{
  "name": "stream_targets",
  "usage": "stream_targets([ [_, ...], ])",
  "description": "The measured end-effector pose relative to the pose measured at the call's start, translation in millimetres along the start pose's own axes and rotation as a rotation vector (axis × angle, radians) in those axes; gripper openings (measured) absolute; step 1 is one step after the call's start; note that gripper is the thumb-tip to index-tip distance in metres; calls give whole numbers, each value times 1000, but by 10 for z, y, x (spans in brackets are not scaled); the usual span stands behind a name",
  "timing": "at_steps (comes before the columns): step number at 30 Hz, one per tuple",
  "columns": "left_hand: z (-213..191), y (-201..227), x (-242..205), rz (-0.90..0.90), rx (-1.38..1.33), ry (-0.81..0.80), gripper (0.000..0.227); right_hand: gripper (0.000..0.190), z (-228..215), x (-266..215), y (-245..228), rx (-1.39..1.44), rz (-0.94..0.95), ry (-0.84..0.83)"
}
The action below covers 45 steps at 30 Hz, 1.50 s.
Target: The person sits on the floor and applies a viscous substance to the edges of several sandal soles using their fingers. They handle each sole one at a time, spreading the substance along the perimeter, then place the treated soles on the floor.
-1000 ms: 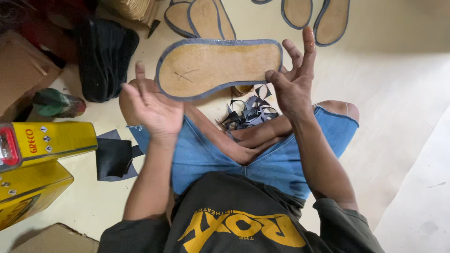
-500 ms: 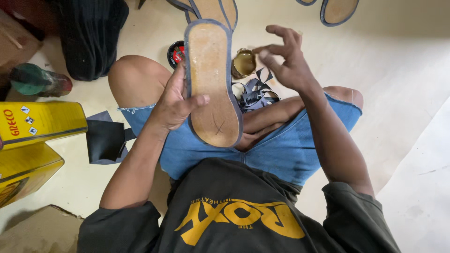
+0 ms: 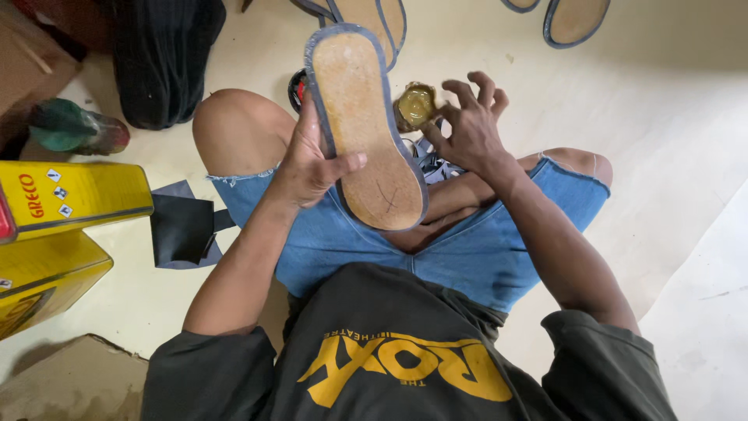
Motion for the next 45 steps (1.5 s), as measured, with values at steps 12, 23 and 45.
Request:
stream_targets([
  [12,185,-42,87,-72,195,-229,72,37,-997,249,-375,1016,221,405],
  [23,276,3,26,-154,375,-242,69,38,-1198,423,-583,956,40,330],
  [45,343,-102,126,-18,-130,-153,81,52,-1005,11,-702,1021,-13,195],
])
Point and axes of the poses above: each hand's wrist, its own x-axis towards the middle knuckle, its own z-axis out of the palm, y = z × x, the point moved 2 cm from there along x, towards the middle knuckle, and after that the axes turned 3 degrees about -z, right-handed, at the moved point
